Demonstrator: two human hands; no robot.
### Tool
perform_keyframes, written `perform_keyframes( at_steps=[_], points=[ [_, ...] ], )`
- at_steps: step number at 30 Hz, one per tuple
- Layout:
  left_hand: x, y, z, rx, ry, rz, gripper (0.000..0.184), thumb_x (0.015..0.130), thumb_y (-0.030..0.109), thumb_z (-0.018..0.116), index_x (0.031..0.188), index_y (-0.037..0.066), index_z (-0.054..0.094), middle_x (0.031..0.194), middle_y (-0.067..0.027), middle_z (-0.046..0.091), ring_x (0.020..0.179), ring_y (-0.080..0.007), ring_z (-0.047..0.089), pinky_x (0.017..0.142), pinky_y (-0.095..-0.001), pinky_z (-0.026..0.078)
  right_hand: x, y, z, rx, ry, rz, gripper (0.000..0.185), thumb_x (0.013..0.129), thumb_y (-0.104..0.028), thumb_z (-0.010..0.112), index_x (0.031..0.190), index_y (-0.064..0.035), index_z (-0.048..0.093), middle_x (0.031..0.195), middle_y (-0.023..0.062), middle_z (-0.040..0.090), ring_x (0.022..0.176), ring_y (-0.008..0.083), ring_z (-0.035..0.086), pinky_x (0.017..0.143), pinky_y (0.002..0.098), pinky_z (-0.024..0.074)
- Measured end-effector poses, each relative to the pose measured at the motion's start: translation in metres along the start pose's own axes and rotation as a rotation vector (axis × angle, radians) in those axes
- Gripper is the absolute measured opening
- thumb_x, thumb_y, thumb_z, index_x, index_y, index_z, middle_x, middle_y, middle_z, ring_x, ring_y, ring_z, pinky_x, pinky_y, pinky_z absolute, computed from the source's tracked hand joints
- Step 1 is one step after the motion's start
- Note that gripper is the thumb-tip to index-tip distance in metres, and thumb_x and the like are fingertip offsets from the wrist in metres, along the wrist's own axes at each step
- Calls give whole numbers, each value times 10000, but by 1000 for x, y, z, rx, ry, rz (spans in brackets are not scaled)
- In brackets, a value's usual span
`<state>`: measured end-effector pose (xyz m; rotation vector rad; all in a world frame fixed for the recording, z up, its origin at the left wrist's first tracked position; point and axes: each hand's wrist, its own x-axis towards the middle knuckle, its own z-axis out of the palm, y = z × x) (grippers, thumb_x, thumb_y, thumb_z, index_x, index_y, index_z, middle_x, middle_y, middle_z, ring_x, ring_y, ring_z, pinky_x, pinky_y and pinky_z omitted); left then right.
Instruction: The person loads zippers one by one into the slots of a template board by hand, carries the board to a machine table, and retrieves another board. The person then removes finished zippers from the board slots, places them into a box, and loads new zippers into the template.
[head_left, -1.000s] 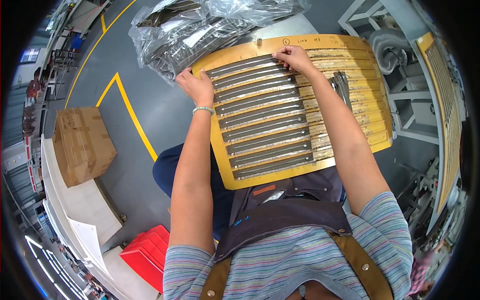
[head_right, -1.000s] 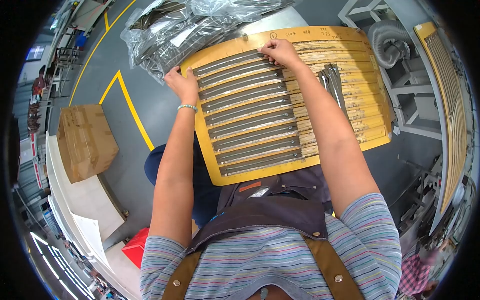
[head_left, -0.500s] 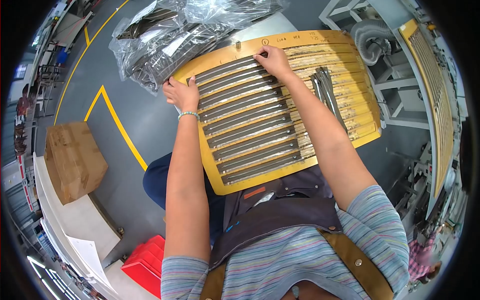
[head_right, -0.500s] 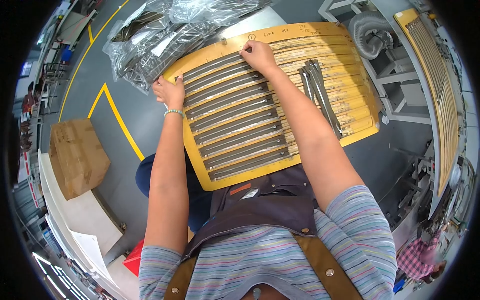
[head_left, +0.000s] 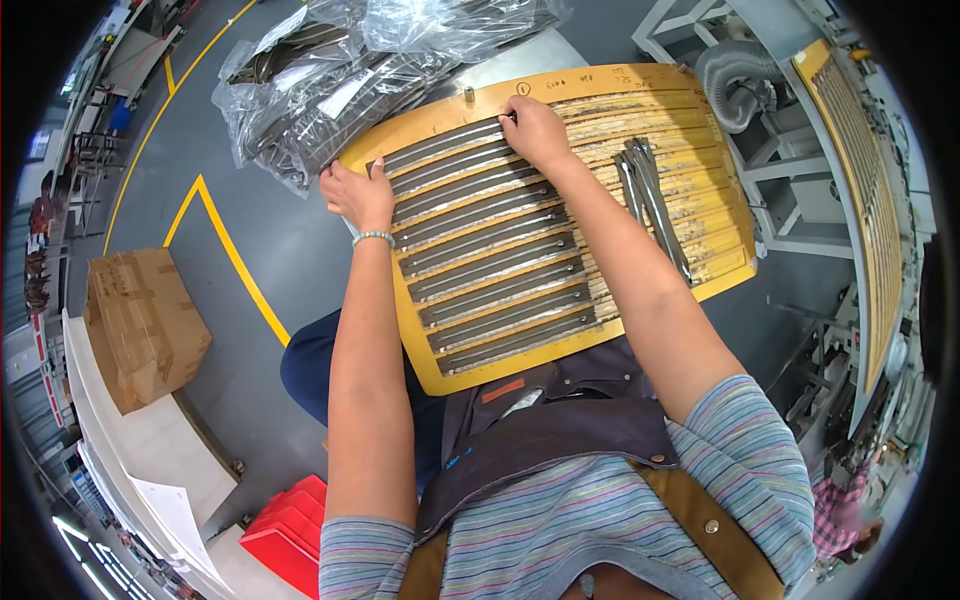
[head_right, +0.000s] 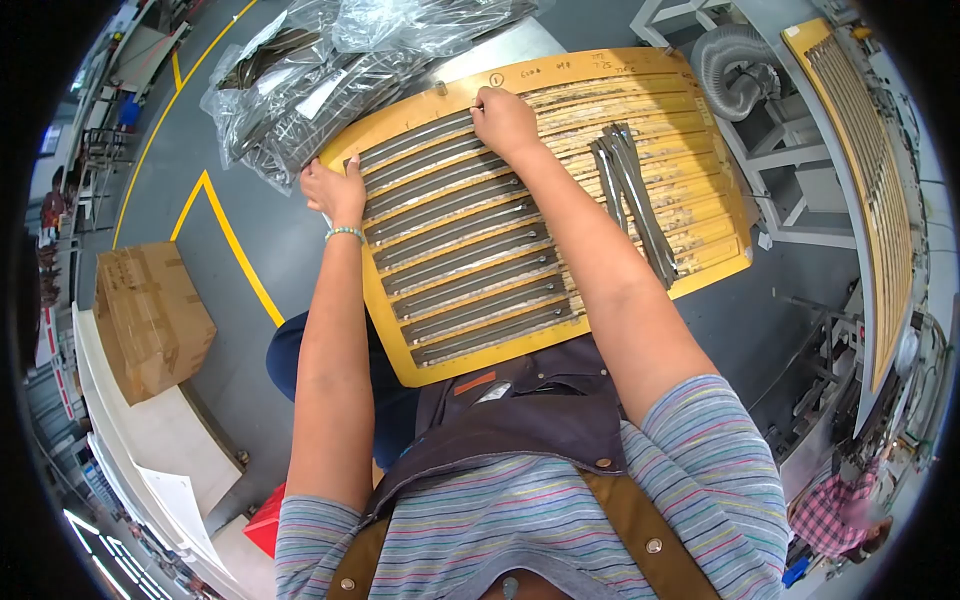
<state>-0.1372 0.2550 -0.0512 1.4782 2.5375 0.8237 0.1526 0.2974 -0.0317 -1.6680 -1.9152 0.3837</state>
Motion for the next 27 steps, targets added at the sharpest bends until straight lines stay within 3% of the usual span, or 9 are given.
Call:
perform_keyframes(
  at_steps=[4, 7, 9, 11, 14, 17, 24, 27],
  points=[
    [-23, 12, -22, -188, 214, 119, 576, 882, 306, 778, 1333, 31, 550, 1419, -205, 469, 1373, -374, 380, 1113, -535, 296, -12, -21, -39, -211, 132, 145, 362, 938, -301, 698, 1199, -68, 605, 1192, 174, 580, 921, 377, 687, 780, 487, 559],
    [-21, 15, -25, -241, 0, 729, 310, 935, 191, 699, 1206, 46, 653, 1307, -146, 597, 1331, -370, 454, 1114, -509, 327, -31, 32, -54, -144, 314, 72, 302, 961, -267, 679, 1159, -42, 644, 1113, 151, 632, 884, 326, 690, 757, 445, 553],
    [-29, 47, -19, -285, -175, 924, 182, 927, 130, 685, 1096, 77, 726, 1230, -55, 682, 1323, -357, 492, 1121, -500, 353, -51, 62, -56, 126, 329, 140, 265, 966, -239, 678, 1122, -24, 668, 1018, 127, 653, 817, 269, 666, 728, 400, 539],
    [-32, 76, -9, -224, -377, 1031, 267, 959, 150, 654, 1213, 87, 711, 1375, -29, 636, 1388, -343, 446, 1148, -509, 331, -50, 70, -56, 287, 338, 196, 239, 968, -218, 681, 1085, -10, 687, 927, 101, 660, 759, 218, 634, 704, 358, 522],
    [-32, 105, 16, -226, -513, 1089, 337, 999, 170, 615, 1325, 110, 674, 1458, -20, 586, 1429, -350, 409, 1176, -496, 302, -48, 71, -52, 338, 357, 256, 226, 963, -201, 694, 1062, 2, 695, 829, 56, 650, 683, 134, 562, 670, 291, 498],
    [-35, 126, 24, -206, -565, 1135, 357, 1009, 191, 610, 1353, 112, 663, 1490, -22, 562, 1443, -345, 397, 1177, -482, 304, -50, 68, -55, 422, 373, 266, 221, 957, -191, 698, 1061, 4, 694, 820, 47, 655, 672, 120, 551, 655, 281, 493],
    [-44, 133, 35, -96, -447, 1187, 384, 1009, 235, 610, 1372, 115, 652, 1484, 1, 569, 1422, -309, 430, 1157, -468, 318, -50, 74, -51, 401, 380, 270, 220, 943, -192, 721, 1056, -4, 702, 778, 28, 640, 646, 101, 533, 628, 263, 481],
    [-43, 130, 36, -81, -301, 1312, 366, 1011, 260, 591, 1341, 119, 663, 1438, -4, 597, 1399, -289, 452, 1152, -471, 323, -49, 77, -46, 411, 381, 274, 210, 941, -193, 726, 1045, -12, 709, 773, 19, 634, 647, 95, 531, 629, 259, 481]
  ],
)
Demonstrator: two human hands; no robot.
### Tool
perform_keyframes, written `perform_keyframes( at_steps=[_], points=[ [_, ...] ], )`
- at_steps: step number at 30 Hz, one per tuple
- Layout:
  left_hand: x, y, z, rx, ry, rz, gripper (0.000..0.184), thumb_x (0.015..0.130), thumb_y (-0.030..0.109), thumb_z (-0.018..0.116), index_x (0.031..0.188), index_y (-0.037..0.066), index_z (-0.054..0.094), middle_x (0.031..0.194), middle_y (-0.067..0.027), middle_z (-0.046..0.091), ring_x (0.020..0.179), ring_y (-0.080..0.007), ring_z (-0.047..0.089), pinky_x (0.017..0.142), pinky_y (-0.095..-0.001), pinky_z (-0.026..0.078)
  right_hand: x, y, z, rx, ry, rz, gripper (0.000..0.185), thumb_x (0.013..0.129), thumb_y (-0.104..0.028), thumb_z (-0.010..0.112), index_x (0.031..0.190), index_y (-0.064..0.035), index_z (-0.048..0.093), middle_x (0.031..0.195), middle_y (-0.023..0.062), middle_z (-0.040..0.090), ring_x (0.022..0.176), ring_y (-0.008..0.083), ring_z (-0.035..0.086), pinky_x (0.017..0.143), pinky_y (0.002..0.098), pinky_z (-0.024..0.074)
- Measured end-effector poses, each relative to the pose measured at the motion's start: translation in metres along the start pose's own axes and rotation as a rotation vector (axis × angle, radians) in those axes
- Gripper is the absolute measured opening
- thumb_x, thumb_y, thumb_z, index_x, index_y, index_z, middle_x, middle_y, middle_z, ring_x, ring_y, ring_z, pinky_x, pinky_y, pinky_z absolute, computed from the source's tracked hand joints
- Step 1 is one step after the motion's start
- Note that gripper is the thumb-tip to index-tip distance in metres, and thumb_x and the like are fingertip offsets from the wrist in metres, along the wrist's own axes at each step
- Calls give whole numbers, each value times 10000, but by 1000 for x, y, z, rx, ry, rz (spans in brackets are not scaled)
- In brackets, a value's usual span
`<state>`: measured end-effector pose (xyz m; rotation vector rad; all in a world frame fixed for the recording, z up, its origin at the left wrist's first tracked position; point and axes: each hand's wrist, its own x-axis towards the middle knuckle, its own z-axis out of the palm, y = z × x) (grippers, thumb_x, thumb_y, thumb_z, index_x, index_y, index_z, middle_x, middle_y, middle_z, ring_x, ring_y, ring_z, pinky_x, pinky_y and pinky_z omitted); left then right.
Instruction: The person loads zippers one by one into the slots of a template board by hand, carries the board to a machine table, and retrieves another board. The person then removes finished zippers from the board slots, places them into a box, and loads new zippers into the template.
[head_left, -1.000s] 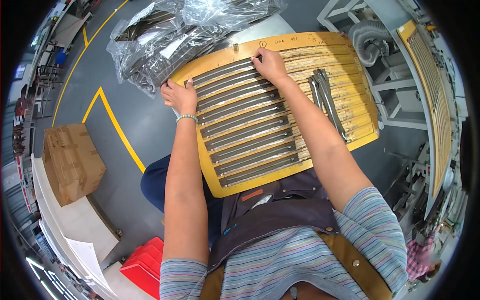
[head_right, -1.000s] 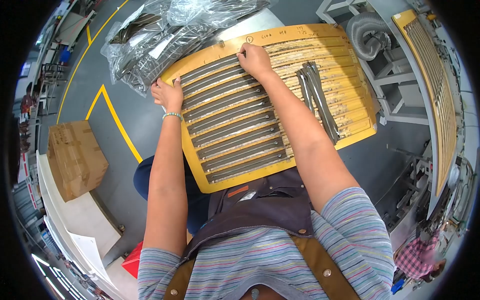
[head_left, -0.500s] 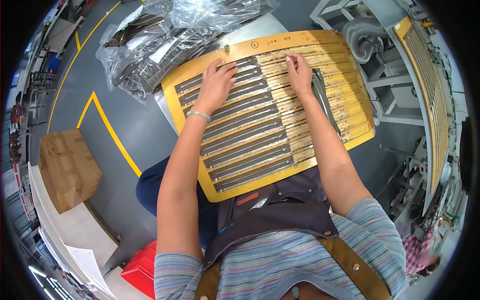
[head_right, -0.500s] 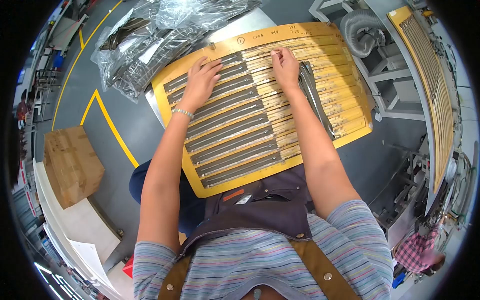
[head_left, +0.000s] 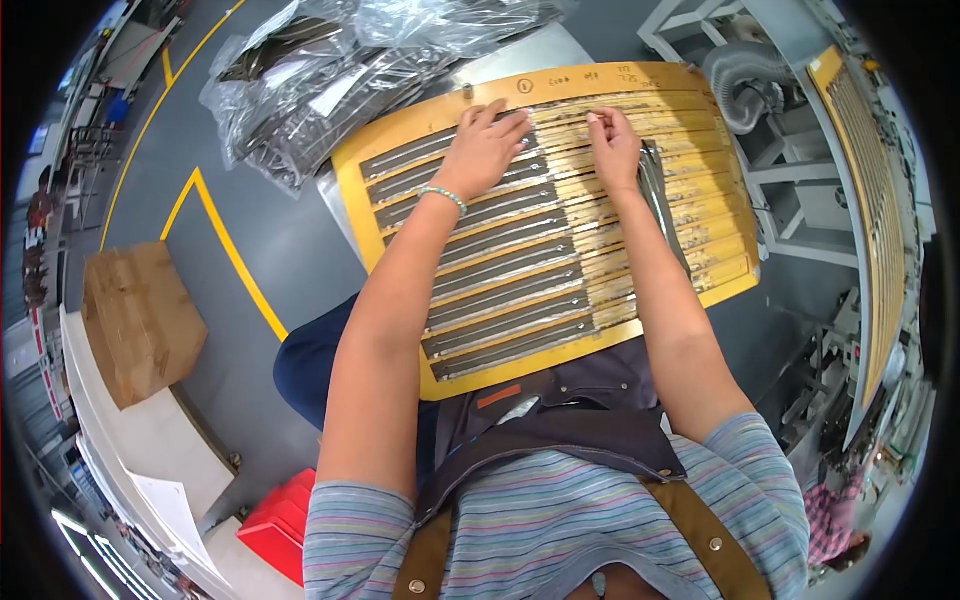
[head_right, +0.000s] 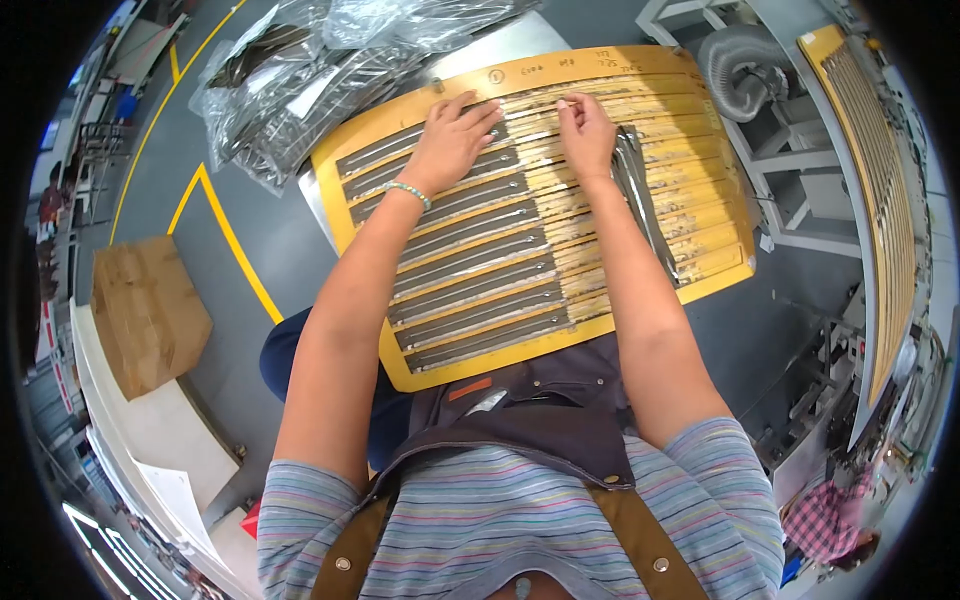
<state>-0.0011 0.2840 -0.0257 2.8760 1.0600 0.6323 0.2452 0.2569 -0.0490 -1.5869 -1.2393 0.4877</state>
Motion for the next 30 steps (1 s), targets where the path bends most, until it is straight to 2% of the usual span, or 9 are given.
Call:
perform_keyframes(
  at_steps=[5, 9, 12, 19, 22, 23, 25, 27, 30],
  points=[
    [-1, 6, 0, 71, -60, 7, 401, 1022, 253, 572, 1398, 117, 608, 1551, -19, 519, 1450, -302, 410, 1192, -492, 292, 4, 11, 1, 33, -15, -6, 193, 949, -185, 715, 1037, -13, 710, 774, 11, 634, 647, 91, 526, 634, 256, 482],
    [-17, 4, -10, -94, -10, -103, 413, 1019, 219, 579, 1411, 91, 597, 1589, -15, 469, 1468, -310, 379, 1202, -495, 277, 3, 5, 0, 17, -14, -18, 190, 953, -178, 709, 1034, -7, 706, 793, 18, 640, 655, 91, 525, 646, 255, 486],
    [-46, -16, -29, -165, -110, -246, 414, 1013, 184, 584, 1418, 100, 600, 1568, 2, 497, 1463, -311, 385, 1200, -492, 278, 2, 1, -1, 10, -12, -10, 189, 954, -177, 708, 1035, -6, 706, 801, 20, 645, 659, 93, 528, 652, 256, 488],
    [-133, -63, -78, -106, -77, -269, 397, 987, 146, 604, 1383, 139, 639, 1510, 43, 562, 1426, -305, 430, 1164, -480, 315, 2, 0, -4, -76, -72, -18, 198, 975, -179, 684, 1065, -5, 707, 834, 16, 657, 700, 92, 573, 670, 255, 505],
    [-158, -73, -93, -48, -64, -318, 377, 985, 141, 615, 1360, 128, 656, 1495, 51, 577, 1418, -310, 438, 1155, -469, 323, -1, -19, -19, 199, -266, 168, 211, 981, -186, 672, 1085, -7, 709, 912, 44, 667, 753, 112, 606, 690, 278, 530],
    [-168, -76, -95, -30, -55, -337, 378, 987, 138, 612, 1362, 128, 653, 1497, 47, 575, 1422, -312, 434, 1155, -469, 321, -11, -32, -36, 98, -250, 106, 231, 982, -198, 667, 1109, -10, 710, 1056, 93, 670, 847, 177, 656, 748, 339, 557],
    [-183, -75, -100, -8, -31, -369, 378, 994, 133, 594, 1369, 129, 646, 1511, 35, 561, 1431, -314, 424, 1162, -466, 309, -29, -37, -76, -180, -198, -110, 269, 969, -220, 678, 1145, -18, 702, 1147, 127, 654, 1009, 282, 660, 841, 408, 551],
    [-189, -71, -101, 0, -4, -382, 380, 1005, 128, 564, 1378, 131, 638, 1536, 20, 537, 1441, -314, 412, 1173, -460, 289, -61, -43, -122, -647, -142, -290, 354, 953, -224, 691, 1234, -12, 656, 1216, 166, 626, 1133, 356, 615, 921, 451, 522],
    [-173, -58, -96, 32, 22, -399, 363, 1015, 143, 562, 1369, 119, 639, 1536, 10, 536, 1453, -319, 397, 1178, -469, 287, -107, -28, -164, -981, -170, -93, 439, 939, -226, 695, 1302, 3, 601, 1226, 205, 600, 1163, 385, 581, 942, 460, 507]
  ],
)
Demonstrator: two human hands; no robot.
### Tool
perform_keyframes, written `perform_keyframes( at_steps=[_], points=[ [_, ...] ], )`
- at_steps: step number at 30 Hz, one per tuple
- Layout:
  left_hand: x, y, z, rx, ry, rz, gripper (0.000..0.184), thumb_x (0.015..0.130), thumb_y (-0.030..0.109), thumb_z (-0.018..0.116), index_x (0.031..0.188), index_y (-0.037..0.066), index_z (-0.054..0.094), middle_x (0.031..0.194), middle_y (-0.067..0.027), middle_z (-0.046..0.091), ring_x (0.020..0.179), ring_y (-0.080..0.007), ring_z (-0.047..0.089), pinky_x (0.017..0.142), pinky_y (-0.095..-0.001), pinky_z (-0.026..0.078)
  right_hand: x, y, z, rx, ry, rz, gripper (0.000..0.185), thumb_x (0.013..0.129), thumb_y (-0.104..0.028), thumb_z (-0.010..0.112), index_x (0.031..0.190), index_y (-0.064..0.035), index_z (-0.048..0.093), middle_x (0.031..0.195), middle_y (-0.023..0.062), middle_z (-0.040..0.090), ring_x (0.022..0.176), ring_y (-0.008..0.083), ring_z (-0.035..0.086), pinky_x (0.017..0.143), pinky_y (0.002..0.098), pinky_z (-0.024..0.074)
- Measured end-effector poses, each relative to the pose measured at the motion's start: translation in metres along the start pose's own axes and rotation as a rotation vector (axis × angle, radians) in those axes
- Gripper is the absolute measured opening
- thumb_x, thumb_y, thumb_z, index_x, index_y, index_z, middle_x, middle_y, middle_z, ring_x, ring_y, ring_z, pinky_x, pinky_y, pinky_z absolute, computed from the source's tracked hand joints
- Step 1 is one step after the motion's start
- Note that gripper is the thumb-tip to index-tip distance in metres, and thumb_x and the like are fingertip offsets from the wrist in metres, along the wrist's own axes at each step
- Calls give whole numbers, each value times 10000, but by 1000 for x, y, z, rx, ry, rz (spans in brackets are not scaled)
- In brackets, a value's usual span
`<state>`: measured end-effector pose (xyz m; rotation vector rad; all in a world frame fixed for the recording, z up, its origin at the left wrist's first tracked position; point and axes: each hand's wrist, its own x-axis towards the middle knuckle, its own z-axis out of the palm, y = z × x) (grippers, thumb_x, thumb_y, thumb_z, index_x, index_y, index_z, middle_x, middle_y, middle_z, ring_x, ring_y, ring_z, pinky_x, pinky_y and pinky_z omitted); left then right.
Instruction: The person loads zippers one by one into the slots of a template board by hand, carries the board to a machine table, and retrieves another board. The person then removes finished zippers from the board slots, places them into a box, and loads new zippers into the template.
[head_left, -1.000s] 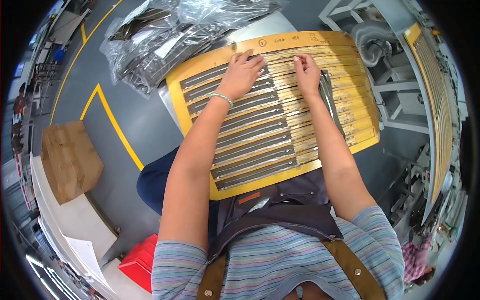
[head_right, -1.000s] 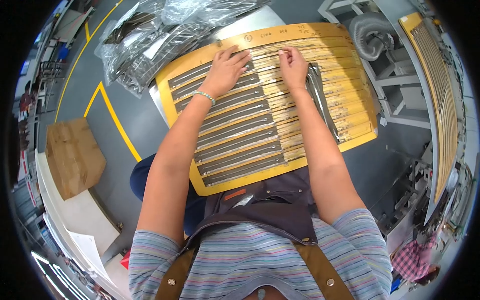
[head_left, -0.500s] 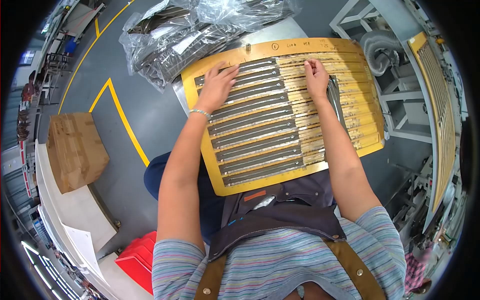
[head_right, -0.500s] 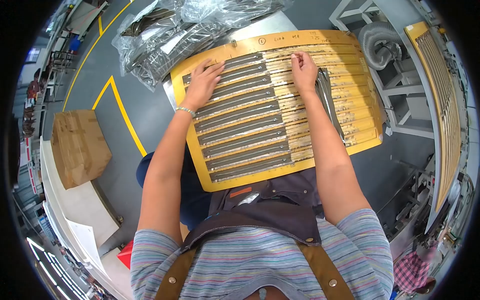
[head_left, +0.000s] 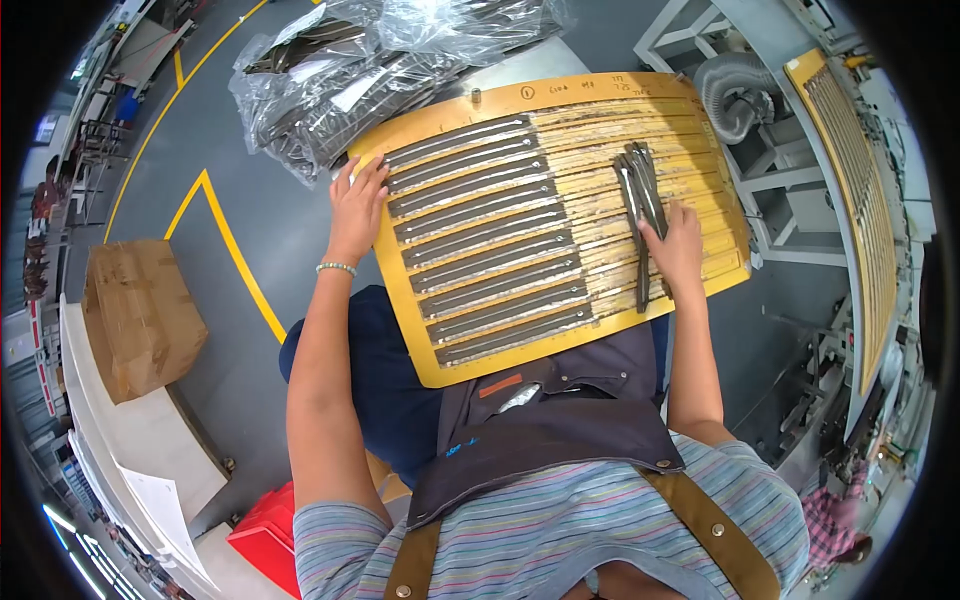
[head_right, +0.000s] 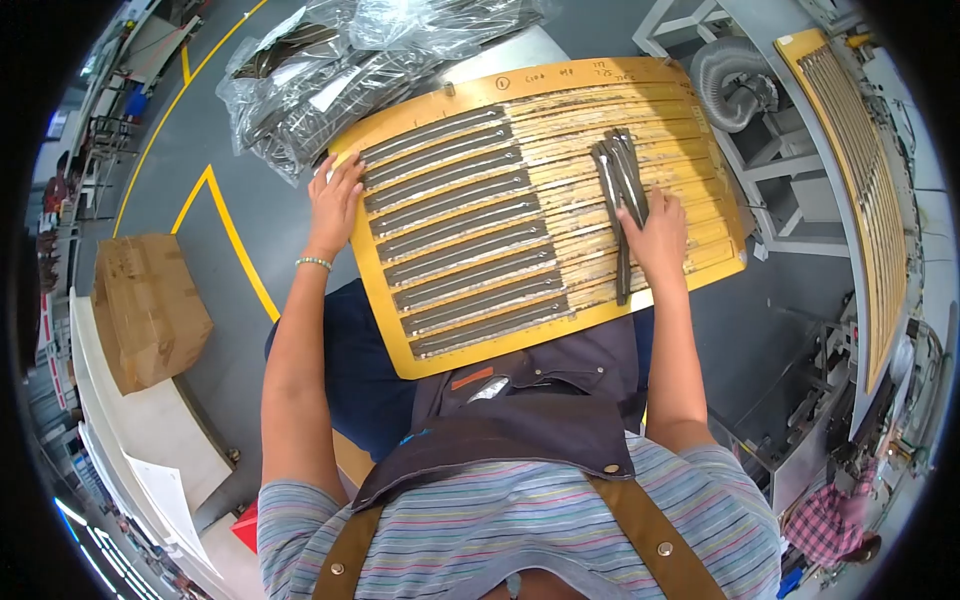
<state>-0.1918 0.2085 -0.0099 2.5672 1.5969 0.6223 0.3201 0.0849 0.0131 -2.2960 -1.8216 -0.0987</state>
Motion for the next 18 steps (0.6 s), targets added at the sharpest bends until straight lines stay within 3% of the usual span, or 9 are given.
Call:
perform_keyframes(
  at_steps=[3, 7, 9, 12, 14, 18],
  points=[
    [28, 29, 13, -82, -15, 68, 359, 1015, 179, 579, 1362, 114, 641, 1528, 3, 539, 1461, -329, 382, 1184, -488, 290, -20, 16, 6, 235, 27, -82, 497, 917, -208, 691, 1339, 22, 566, 1223, 236, 579, 1119, 413, 589, 929, 469, 509],
    [63, 55, 38, -115, -70, 126, 367, 1011, 200, 591, 1364, 116, 641, 1521, -7, 541, 1463, -337, 373, 1175, -508, 300, -3, 3, -1, 199, -52, -45, 480, 845, -122, 664, 1297, 28, 601, 1158, 250, 589, 1071, 447, 602, 917, 486, 515],
    [79, 70, 55, -145, -69, 160, 349, 1007, 213, 599, 1332, 102, 663, 1485, -27, 563, 1454, -349, 383, 1173, -519, 302, 5, -10, -7, 126, -161, 90, 429, 874, -244, 638, 1206, 30, 639, 1156, 271, 592, 1051, 460, 618, 910, 518, 521],
    [98, 83, 66, -161, -96, 189, 362, 1015, 241, 597, 1347, 112, 662, 1504, -20, 549, 1452, -346, 387, 1176, -520, 296, 6, -19, -13, 101, -154, 85, 639, 859, -522, 724, 1131, 52, 655, 1175, 266, 611, 1018, 439, 630, 883, 508, 526],
    [110, 87, 75, -164, -125, 206, 374, 1018, 255, 594, 1363, 125, 655, 1519, -11, 536, 1455, -340, 385, 1176, -517, 292, 9, -17, 2, -18, -1, -4, 714, 827, -550, 748, 1204, 45, 631, 1177, 249, 614, 1049, 428, 616, 875, 506, 523],
    [121, 99, 82, -140, -165, 214, 391, 1022, 279, 589, 1387, 148, 642, 1546, 4, 509, 1459, -329, 383, 1177, -513, 294, 47, -39, 1, 58, -33, 13, 746, 816, -436, 770, 1349, 39, 552, 1208, 253, 613, 1162, 418, 594, 965, 488, 511]
  ],
)
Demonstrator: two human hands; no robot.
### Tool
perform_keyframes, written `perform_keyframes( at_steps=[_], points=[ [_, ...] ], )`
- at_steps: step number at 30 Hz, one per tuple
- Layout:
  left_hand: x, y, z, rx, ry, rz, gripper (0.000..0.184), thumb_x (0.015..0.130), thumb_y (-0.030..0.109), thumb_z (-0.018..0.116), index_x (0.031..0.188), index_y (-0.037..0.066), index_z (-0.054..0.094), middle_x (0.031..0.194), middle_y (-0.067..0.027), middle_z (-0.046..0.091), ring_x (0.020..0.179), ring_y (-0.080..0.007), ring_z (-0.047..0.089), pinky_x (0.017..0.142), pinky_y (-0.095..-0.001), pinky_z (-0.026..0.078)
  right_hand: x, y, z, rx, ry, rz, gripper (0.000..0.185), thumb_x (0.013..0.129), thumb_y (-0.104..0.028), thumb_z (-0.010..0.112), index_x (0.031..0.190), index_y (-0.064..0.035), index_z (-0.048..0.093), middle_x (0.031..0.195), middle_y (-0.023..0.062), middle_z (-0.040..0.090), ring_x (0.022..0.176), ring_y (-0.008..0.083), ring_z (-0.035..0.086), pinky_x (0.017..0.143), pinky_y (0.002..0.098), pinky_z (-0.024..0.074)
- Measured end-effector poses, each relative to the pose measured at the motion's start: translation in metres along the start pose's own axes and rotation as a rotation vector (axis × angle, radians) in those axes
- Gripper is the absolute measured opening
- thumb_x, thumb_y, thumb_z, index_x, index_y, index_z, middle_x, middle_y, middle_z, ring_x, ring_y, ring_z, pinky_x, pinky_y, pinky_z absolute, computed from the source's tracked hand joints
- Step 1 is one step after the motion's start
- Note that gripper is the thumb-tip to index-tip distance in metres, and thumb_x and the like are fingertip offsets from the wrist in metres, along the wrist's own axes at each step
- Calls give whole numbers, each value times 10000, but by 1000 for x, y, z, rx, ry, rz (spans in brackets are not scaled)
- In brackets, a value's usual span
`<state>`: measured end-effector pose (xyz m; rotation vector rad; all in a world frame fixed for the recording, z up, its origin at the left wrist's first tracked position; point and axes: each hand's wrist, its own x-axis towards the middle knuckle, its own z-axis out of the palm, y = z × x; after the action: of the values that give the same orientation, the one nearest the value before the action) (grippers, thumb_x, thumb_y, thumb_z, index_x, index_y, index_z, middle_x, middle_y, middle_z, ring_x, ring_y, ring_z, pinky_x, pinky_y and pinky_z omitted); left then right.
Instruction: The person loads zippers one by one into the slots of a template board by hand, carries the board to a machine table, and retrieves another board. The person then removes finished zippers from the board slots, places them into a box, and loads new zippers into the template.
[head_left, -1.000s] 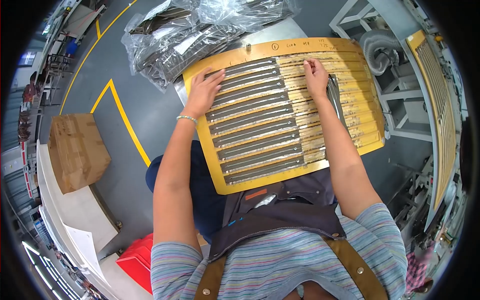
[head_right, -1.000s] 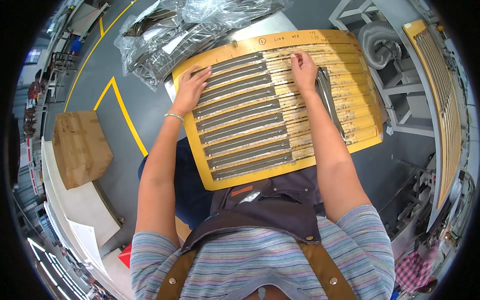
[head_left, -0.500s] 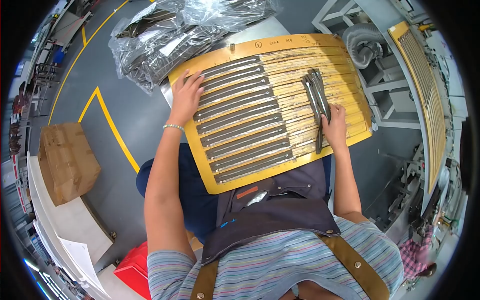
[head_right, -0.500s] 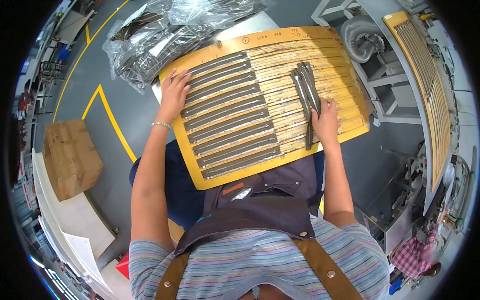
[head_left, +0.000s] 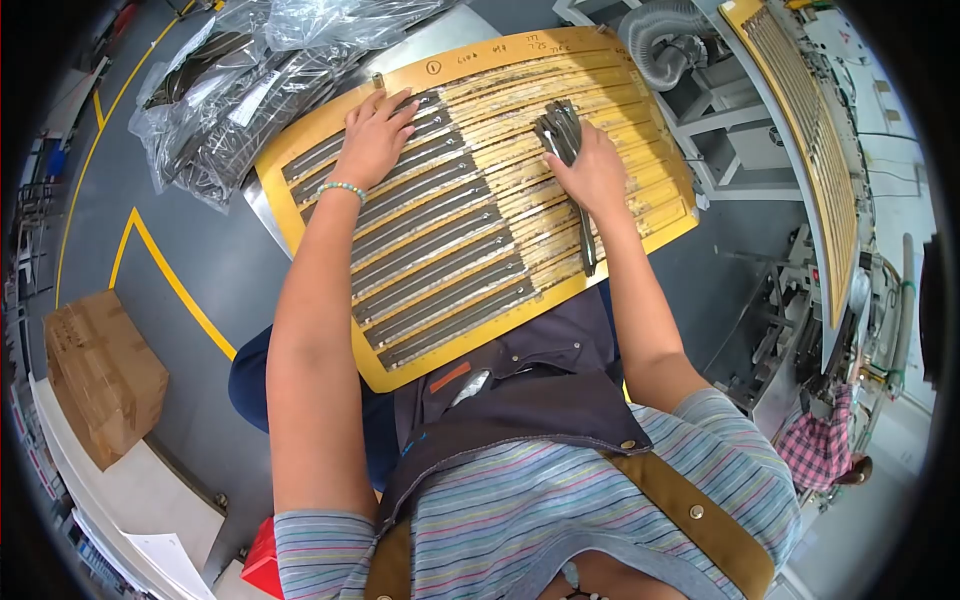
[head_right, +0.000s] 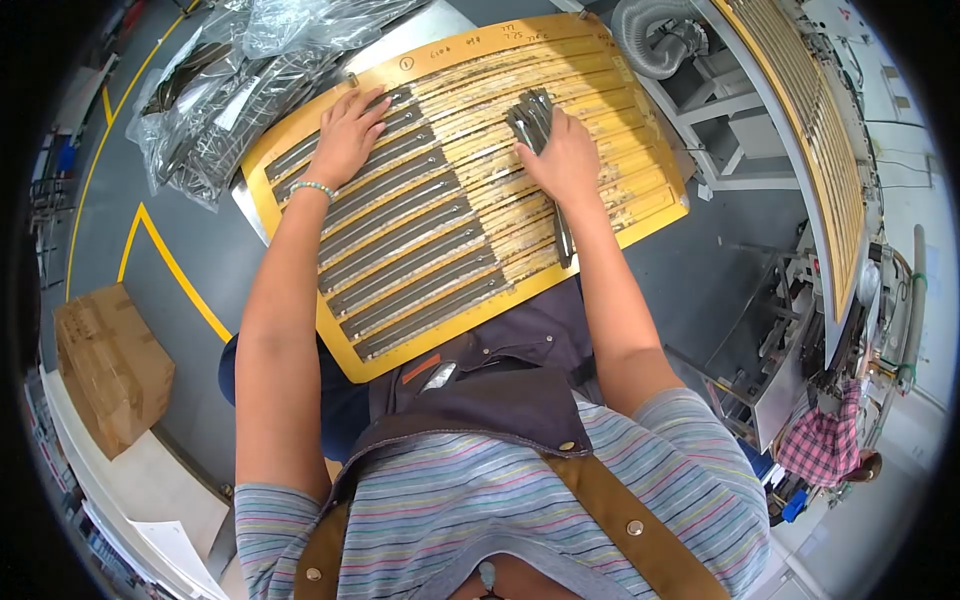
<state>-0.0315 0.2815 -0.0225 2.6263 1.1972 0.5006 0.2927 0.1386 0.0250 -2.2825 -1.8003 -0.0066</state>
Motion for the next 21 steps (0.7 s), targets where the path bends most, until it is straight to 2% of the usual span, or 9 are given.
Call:
perform_keyframes(
  at_steps=[3, 6, 10, 11, 15, 16, 18, 19, 21],
  points=[
    [-1, 7, 1, 59, -22, 4, 411, 1030, 277, 586, 1425, 165, 609, 1583, 4, 465, 1462, -325, 379, 1182, -498, 296, 28, -11, 8, -45, -118, 13, 670, 760, -277, 737, 1323, 35, 552, 1187, 249, 619, 1124, 433, 618, 937, 498, 544],
    [-21, 1, -6, 78, -3, -4, 422, 1032, 270, 587, 1440, 159, 593, 1591, -10, 452, 1466, -326, 372, 1184, -494, 294, 45, -12, 19, -48, -290, 36, 634, 781, -232, 709, 1332, 34, 546, 1188, 250, 628, 1086, 446, 647, 913, 507, 551],
    [-71, -8, -26, 30, 80, -147, 429, 1031, 259, 588, 1441, 132, 583, 1594, -41, 444, 1466, -331, 365, 1184, -496, 286, 34, 6, 33, 138, 12, -71, 496, 818, -141, 639, 1275, 43, 581, 1152, 277, 668, 1034, 433, 675, 875, 512, 549],
    [-85, -12, -32, 48, 118, -159, 430, 1013, 244, 609, 1419, 106, 595, 1569, -70, 468, 1442, -346, 391, 1166, -503, 303, 37, 10, 30, 138, -47, -4, 461, 838, -106, 592, 1266, 67, 582, 1020, 263, 702, 901, 356, 710, 810, 458, 563],
    [-132, -28, -46, 137, 156, -267, 454, 1011, 269, 613, 1422, 79, 587, 1564, -110, 462, 1449, -341, 387, 1168, -483, 297, 83, 6, -3, 1117, -218, 442, 254, 870, -43, 494, 1083, 68, 576, 827, 157, 629, 686, 208, 634, 675, 355, 555],
    [-134, -29, -45, 137, 159, -276, 457, 1010, 272, 614, 1422, 75, 586, 1563, -111, 464, 1449, -339, 389, 1167, -481, 299, 99, -8, -19, 1344, -177, 462, 129, 877, -9, 517, 988, 43, 558, 824, 158, 621, 734, 250, 659, 674, 378, 569],
    [-134, -29, -43, 136, 167, -294, 464, 1009, 279, 615, 1422, 68, 584, 1559, -112, 467, 1450, -333, 391, 1166, -476, 304, 148, -27, -41, 1663, -143, 353, 40, 902, 25, 576, 936, 45, 582, 884, 191, 646, 815, 293, 674, 740, 435, 597],
    [-132, -26, -45, 143, 166, -281, 463, 1006, 268, 619, 1419, 61, 584, 1551, -108, 477, 1445, -327, 401, 1162, -472, 315, 177, -39, -56, 1733, -192, 267, 60, 920, 20, 544, 956, 63, 566, 917, 170, 622, 863, 295, 636, 881, 466, 561],
    [-133, -25, -46, 133, 175, -295, 464, 1001, 263, 625, 1417, 62, 586, 1545, -107, 484, 1440, -325, 409, 1159, -469, 323, 263, -21, -47, 1883, -149, 10, 60, 938, -1, 551, 928, 53, 576, 919, 163, 625, 902, 284, 616, 947, 453, 523]
  ],
)
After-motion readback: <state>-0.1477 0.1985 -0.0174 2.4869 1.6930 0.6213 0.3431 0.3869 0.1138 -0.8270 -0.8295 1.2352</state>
